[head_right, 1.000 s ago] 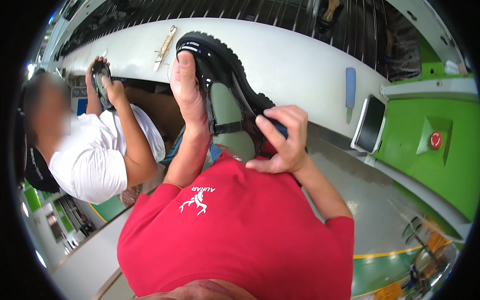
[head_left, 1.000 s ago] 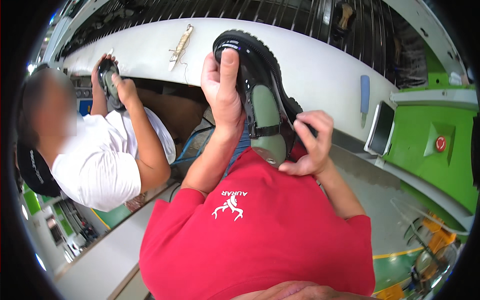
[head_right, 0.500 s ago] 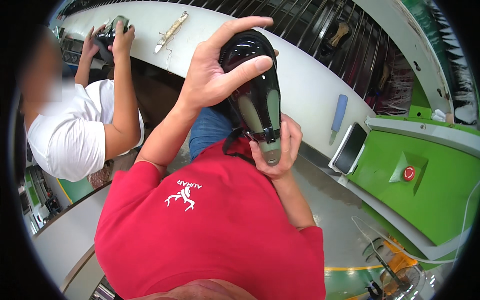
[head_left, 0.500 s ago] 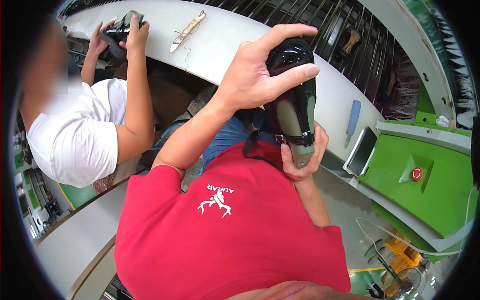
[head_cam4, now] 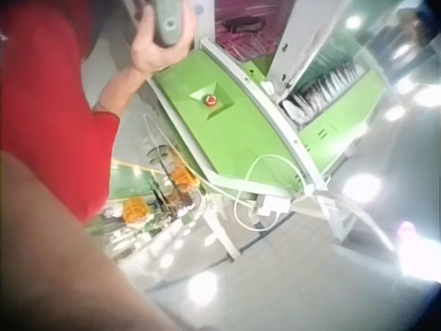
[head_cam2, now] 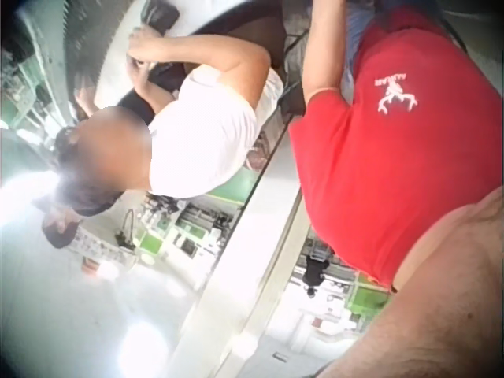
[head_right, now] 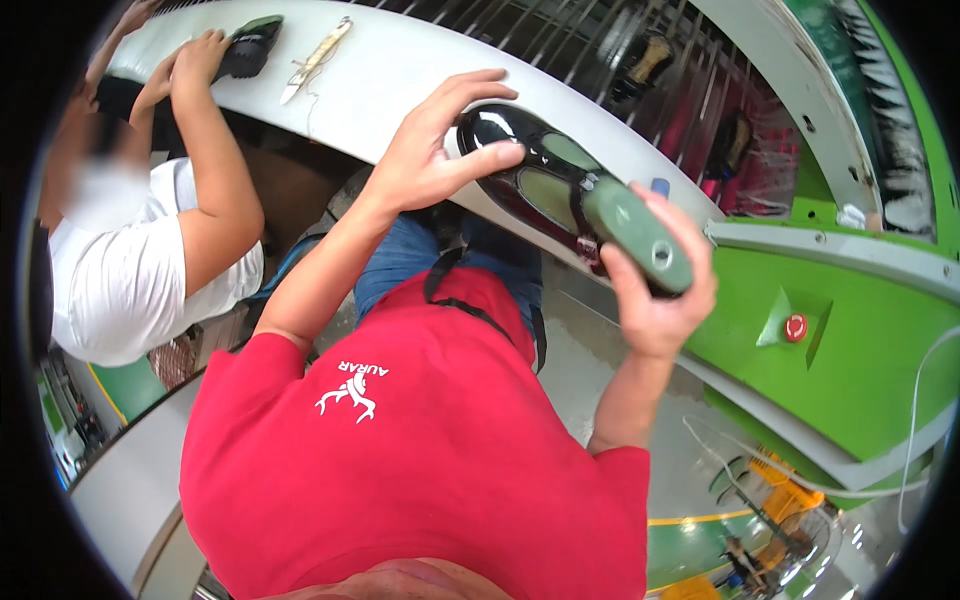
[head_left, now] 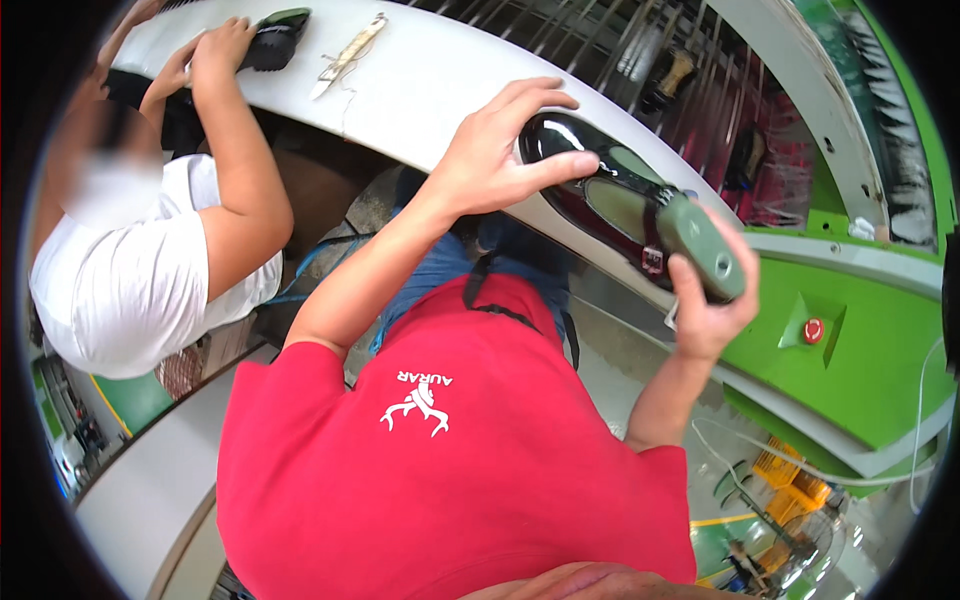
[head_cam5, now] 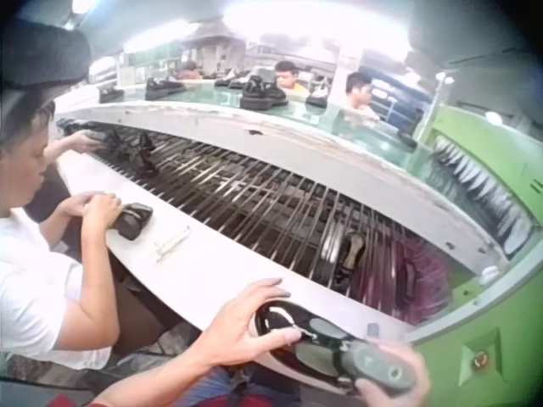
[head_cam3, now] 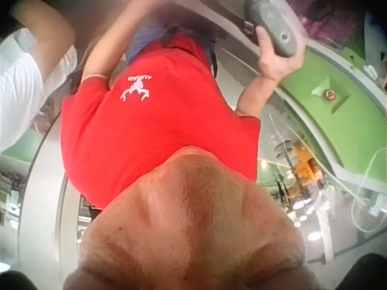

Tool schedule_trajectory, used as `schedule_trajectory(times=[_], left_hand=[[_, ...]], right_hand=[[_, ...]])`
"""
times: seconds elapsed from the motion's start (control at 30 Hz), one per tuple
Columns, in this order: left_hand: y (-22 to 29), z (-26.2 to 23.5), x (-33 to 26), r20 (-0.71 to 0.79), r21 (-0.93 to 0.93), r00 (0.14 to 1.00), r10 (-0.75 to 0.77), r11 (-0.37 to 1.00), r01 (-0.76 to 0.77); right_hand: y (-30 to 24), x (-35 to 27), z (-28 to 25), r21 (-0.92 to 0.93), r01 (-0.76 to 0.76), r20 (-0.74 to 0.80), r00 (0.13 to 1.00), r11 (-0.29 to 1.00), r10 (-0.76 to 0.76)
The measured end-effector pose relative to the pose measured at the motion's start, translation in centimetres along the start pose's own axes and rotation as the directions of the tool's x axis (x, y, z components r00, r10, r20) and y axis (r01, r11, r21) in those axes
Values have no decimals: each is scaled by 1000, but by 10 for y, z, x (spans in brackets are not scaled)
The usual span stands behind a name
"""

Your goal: The person wipes the sole and upper of a black shoe with a dark cloth, then places it on a conveyor belt. They repeat this process with a second shoe, handling each shoe one at a time and rotating it to clean different surfaces before moving it along the line.

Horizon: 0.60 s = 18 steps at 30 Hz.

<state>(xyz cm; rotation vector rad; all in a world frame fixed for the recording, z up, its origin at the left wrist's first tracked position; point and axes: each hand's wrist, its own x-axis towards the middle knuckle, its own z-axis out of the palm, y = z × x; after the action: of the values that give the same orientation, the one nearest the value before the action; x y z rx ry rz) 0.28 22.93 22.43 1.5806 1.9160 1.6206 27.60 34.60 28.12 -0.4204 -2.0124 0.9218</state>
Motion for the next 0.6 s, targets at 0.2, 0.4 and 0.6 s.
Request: schedule_trajectory(times=[0.2,0.4,0.6], left_hand=[[57,3,13,130,-153,940,317,943,-297],[61,-16,31,58,4,976,211,977,-212],[57,-33,45,106,134,976,192,969,-206]], right_hand=[[-47,86,6,-294,349,463,866,890,-187],[-1,109,29,20,372,-22,928,928,-372],[42,77,84,506,-87,36,996,858,81]])
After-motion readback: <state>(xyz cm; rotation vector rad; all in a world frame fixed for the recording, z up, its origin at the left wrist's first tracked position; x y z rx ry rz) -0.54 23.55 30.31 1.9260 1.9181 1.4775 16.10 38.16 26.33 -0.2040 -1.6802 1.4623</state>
